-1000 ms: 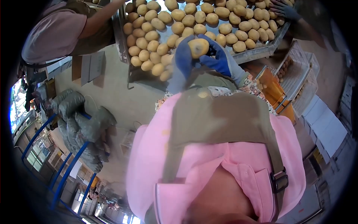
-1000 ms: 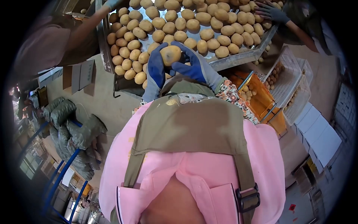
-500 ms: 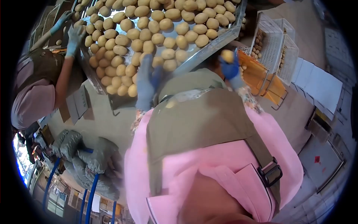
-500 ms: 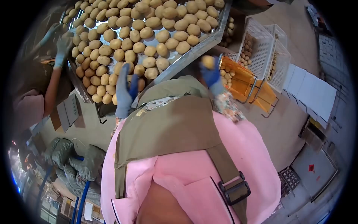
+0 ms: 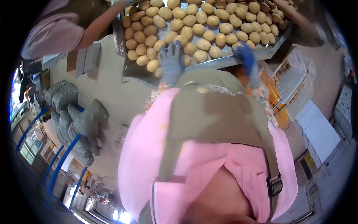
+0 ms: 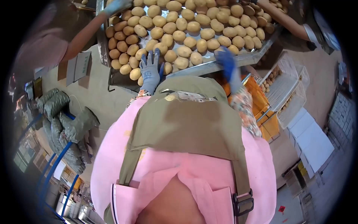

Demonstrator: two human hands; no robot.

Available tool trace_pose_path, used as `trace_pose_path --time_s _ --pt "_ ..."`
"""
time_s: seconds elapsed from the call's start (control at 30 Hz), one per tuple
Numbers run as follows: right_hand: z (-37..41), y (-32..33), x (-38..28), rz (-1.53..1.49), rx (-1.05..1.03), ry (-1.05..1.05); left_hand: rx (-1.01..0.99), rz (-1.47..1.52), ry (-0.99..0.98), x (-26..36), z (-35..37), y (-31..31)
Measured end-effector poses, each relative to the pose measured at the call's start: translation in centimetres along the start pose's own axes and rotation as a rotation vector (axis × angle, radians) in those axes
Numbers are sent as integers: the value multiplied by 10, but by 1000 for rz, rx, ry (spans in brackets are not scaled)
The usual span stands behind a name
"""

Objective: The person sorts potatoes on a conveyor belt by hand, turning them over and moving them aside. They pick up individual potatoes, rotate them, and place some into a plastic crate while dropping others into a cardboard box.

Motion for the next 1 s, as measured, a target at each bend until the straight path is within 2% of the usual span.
trace_pose_path --time_s 0.03,0.07,0.13,0.17,0.23,0.27,0.33,0.4,0.43,0.47,0.53,0.57,0.6,0.63,0.67,0.7,0.73,0.8,0.83,0.87,0.9,0.93,0.97,1.0 --pt "-27 -55 11 634 -253 597 16 -6 -73 -6 2 -2" --pt "-13 -112 4 449 -309 115 24 -7 -53 -17 6 -10" --pt "-6 -181 21 897 -668 -33 69 98 2 -32 19 -15" --pt "-6 -187 14 906 -691 -26 197 100 13 -32 31 -7" --pt "-1 -198 1 828 -842 108 267 196 94 -43 51 -2" --pt "-9 -189 7 837 -868 102 330 301 158 -48 63 -3" --pt "-38 -152 -12 1203 -449 725 361 362 239 -64 86 -19" --pt "-9 -135 -40 1533 -518 1053 445 514 333 -76 104 -25" --pt "-12 -126 -38 1531 -532 1060 375 592 451 -81 106 -16" --pt "-14 -120 -35 1539 -571 1068 381 591 464 -82 111 -14" --pt "-22 -123 -31 1546 -628 1084 484 1771 902 -93 130 -46" --pt "-46 -122 -32 1293 -617 578 474 943 367 -118 137 -78" --pt "-61 -119 -25 1006 -576 95 480 941 374 -118 137 -73" --pt "-61 -140 -33 876 -572 127 463 1226 506 -118 133 -73" --pt "-59 -156 -25 878 -579 134 438 1511 634 -117 130 -79" --pt "-58 -166 -9 785 -529 -11 416 1317 543 -114 122 -70" --pt "-54 -180 5 690 -475 -155 422 1316 543 -111 114 -55" --pt "2 -237 1 1586 -534 448 550 585 229 -88 91 11" --pt "5 -246 -1 1590 -524 454 602 1091 502 -105 79 -7" --pt "11 -257 -2 1419 -666 476 606 1099 495 -107 73 -8" --pt "14 -265 -7 1246 -802 497 593 1308 700 -109 66 6" --pt "7 -263 -15 1258 -797 503 567 1514 909 -109 62 8" --pt "-4 -254 -21 985 -806 222 595 1133 831 -127 53 -4" --pt "-14 -245 -24 702 -794 -46 601 1145 825 -131 45 -3"
Point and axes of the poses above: each hand's wrist, its own z-axis away from the middle knuckle, its own y-axis out of the back of the hand, x = y × z, the point moved 6 cm from there along -z, towards the middle knuckle, and after that the axes turned 2 degrees about -y, right-handed, at the moved point
